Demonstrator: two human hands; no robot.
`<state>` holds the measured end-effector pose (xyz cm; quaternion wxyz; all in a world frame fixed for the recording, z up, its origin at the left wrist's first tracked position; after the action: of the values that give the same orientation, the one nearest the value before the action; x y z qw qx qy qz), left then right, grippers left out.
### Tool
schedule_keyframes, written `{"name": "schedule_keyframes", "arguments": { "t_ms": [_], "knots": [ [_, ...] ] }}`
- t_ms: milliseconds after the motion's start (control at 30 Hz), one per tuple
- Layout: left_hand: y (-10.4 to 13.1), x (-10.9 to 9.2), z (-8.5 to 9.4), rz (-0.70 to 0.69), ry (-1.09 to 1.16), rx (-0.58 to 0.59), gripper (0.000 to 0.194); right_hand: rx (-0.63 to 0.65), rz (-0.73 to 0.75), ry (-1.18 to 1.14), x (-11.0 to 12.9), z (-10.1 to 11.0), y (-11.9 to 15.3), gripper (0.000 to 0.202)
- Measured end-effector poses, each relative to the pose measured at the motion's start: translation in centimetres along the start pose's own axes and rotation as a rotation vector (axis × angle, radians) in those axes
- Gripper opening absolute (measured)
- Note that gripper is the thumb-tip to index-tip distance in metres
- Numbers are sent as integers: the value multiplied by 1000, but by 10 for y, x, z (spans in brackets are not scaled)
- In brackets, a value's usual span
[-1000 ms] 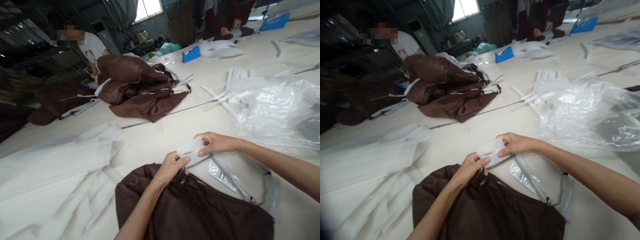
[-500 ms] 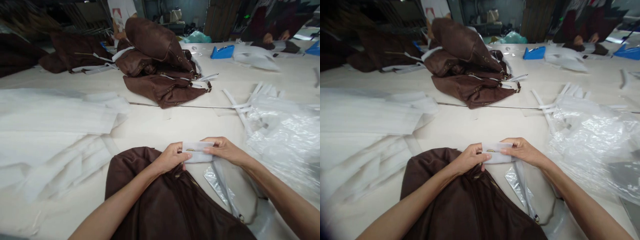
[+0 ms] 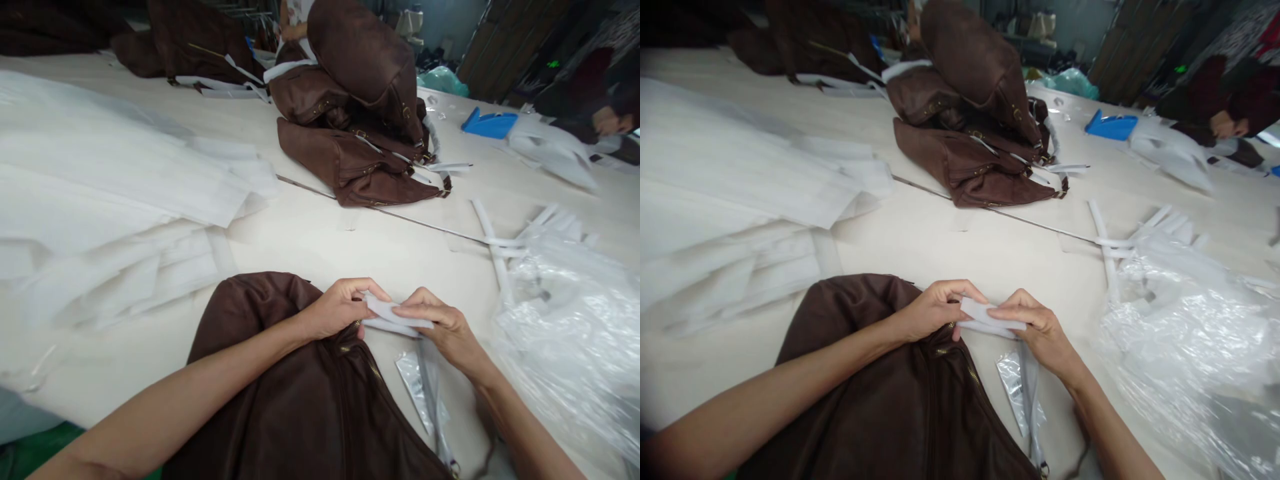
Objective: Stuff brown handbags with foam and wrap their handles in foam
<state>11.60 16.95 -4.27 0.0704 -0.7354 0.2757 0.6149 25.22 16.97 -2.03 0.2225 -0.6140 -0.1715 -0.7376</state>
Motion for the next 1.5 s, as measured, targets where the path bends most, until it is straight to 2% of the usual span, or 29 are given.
{"name": "schedule_keyframes", "arguments": {
  "t_ms": [100, 200, 300, 467, 633, 733, 800, 867, 933, 1000, 1033, 1133, 1200, 1333, 1500],
  "knots": [
    [0, -3, -2, -7, 18, 31, 23, 37, 27, 41, -1, -1, 1, 22],
    [0, 0, -2, 51, 23, 26, 22, 47, 53, 77, 2, -3, 2, 22],
    [0, 6, 1, 118, 54, 6, 24, 15, 117, 118, 9, -3, 3, 20],
    [-4, 10, 1, 112, 49, 3, 30, -10, 187, 189, 12, -5, 4, 21],
    [-11, 19, 0, 129, 13, -3, 51, -21, 159, 247, -3, -6, 8, 20],
    [-12, 28, -4, 219, -109, 51, 41, 27, 89, 220, -9, -2, 11, 23],
    [-11, 28, -7, 230, -171, 87, 31, 144, -28, 149, -10, -1, 14, 26],
    [-11, 24, -8, 200, -209, 91, 28, 237, -166, -6, -6, 1, 18, 42],
    [-9, 17, -8, 159, -251, 80, 27, 197, -292, -142, 0, 10, 16, 55],
    [-7, 10, -9, 119, -298, 72, 27, 137, -360, -114, 3, 12, 10, 57],
    [-6, 7, -10, 105, -322, 71, 27, 155, -374, -36, 3, 7, 6, 57],
    [-2, 2, -11, 75, -401, 79, 29, 329, -409, 167, -5, -22, -1, 53],
    [0, -1, -13, 58, -453, 100, 31, 370, -443, 189, -14, -32, -1, 50],
    [-1, -9, -19, 47, -548, 208, 36, 349, -384, 222, -13, -33, 1, 41],
    [-8, -30, -35, 48, -653, 365, 37, 336, -329, 451, 5, -25, 2, 30]
  ]
}}
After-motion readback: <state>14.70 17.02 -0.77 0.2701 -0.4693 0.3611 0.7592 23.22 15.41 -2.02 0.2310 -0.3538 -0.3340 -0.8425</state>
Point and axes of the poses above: each hand's wrist, its own y-axis away from the middle knuckle, its own z-axis out of the back of the hand, x = y × z, the point moved 10 cm from there along -y, towards the middle knuckle, and after that the axes turned 3 degrees about -y, right-handed, at the moved point
